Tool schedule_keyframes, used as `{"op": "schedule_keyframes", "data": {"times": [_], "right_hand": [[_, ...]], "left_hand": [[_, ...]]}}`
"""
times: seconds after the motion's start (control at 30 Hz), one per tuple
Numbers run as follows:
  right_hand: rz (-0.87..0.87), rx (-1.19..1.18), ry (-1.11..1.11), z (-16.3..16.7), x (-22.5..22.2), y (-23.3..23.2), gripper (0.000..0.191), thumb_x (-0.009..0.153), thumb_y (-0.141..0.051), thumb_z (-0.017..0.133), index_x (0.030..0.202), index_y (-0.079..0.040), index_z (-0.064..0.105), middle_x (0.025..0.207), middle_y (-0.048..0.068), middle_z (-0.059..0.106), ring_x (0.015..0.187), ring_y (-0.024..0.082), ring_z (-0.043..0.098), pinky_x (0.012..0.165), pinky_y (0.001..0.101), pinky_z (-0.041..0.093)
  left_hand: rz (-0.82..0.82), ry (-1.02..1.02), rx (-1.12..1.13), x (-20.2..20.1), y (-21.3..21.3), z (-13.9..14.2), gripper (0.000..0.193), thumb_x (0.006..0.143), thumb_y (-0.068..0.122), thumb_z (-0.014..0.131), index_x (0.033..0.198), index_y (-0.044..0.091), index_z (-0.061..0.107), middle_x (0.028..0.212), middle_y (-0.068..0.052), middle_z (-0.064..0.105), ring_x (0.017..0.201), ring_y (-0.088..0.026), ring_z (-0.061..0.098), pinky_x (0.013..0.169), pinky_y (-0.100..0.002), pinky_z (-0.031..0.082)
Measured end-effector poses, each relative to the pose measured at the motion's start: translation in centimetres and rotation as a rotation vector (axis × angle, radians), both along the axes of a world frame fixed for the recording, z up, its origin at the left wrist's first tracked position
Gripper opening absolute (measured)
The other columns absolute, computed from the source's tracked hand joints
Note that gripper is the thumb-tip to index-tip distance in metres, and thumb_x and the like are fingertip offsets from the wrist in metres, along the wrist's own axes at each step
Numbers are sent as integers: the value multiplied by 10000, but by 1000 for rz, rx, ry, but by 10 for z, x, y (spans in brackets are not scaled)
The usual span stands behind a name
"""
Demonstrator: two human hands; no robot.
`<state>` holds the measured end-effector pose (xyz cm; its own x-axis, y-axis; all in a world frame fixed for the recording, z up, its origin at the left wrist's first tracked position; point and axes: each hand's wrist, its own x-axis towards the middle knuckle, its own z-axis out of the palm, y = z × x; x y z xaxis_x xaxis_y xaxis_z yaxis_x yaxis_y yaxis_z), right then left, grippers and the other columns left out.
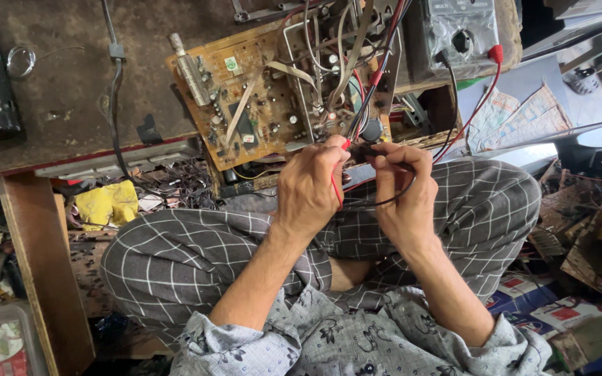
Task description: The person sits on the floor and uses a multimeter to test points on an exposed circuit board. They repeatedly touch the red and black probes to various components and wires on the board while seated.
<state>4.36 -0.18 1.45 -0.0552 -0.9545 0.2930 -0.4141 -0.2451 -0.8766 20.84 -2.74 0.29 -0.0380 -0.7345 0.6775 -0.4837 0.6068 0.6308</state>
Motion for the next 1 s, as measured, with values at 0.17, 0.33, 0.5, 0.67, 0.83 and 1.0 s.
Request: {"op": "schedule_keyframes", "data": {"times": [0.17, 0.33, 0.5, 0.67, 0.83, 1.0], "right_hand": [[-21, -13, 27, -2, 0, 1, 173, 1096, 3, 572, 1180, 2, 420, 1239, 207, 671, 1058, 213, 739, 878, 290, 602], [-35, -43, 81, -1, 3, 1, 174, 1090, 4, 588, 1170, 1, 433, 1235, 203, 673, 1034, 208, 733, 846, 287, 593], [-35, -68, 156, 2, 5, -1, 187, 1080, 4, 600, 1178, -1, 442, 1224, 195, 666, 990, 202, 733, 784, 283, 588], [-15, -65, 179, 8, 2, 2, 173, 1073, 31, 576, 1184, -2, 448, 1243, 212, 657, 1040, 243, 746, 831, 305, 602], [-5, -127, -199, -11, 15, 14, 238, 1135, -17, 500, 1253, -44, 296, 1352, 220, 557, 1175, 300, 716, 1031, 394, 627], [-20, -198, -143, -35, 15, 17, 279, 1127, -15, 485, 1221, -75, 230, 1381, 249, 517, 1212, 303, 671, 1065, 426, 595]], "left_hand": [[14, -5, 10, -2, 0, 1, 292, 977, -3, 717, 1162, 54, 499, 1145, -74, 703, 893, -272, 677, 788, -406, 554], [10, -3, 7, -1, 0, 1, 301, 974, -10, 718, 1169, 57, 499, 1147, -74, 697, 895, -275, 674, 794, -408, 555], [12, -7, 4, -1, -1, 0, 307, 962, -15, 718, 1168, 57, 502, 1146, -73, 700, 876, -277, 667, 778, -411, 546], [8, -10, -4, -2, 1, 0, 307, 964, -23, 714, 1171, 55, 501, 1147, -78, 701, 875, -279, 668, 778, -414, 549], [6, -9, -2, 1, 1, -2, 298, 972, -17, 709, 1168, 58, 497, 1153, -85, 700, 906, -287, 683, 793, -415, 558], [-3, 70, 13, 4, 4, -7, 276, 990, -3, 701, 1173, 53, 503, 1150, -93, 689, 972, -306, 704, 842, -414, 580]]}}
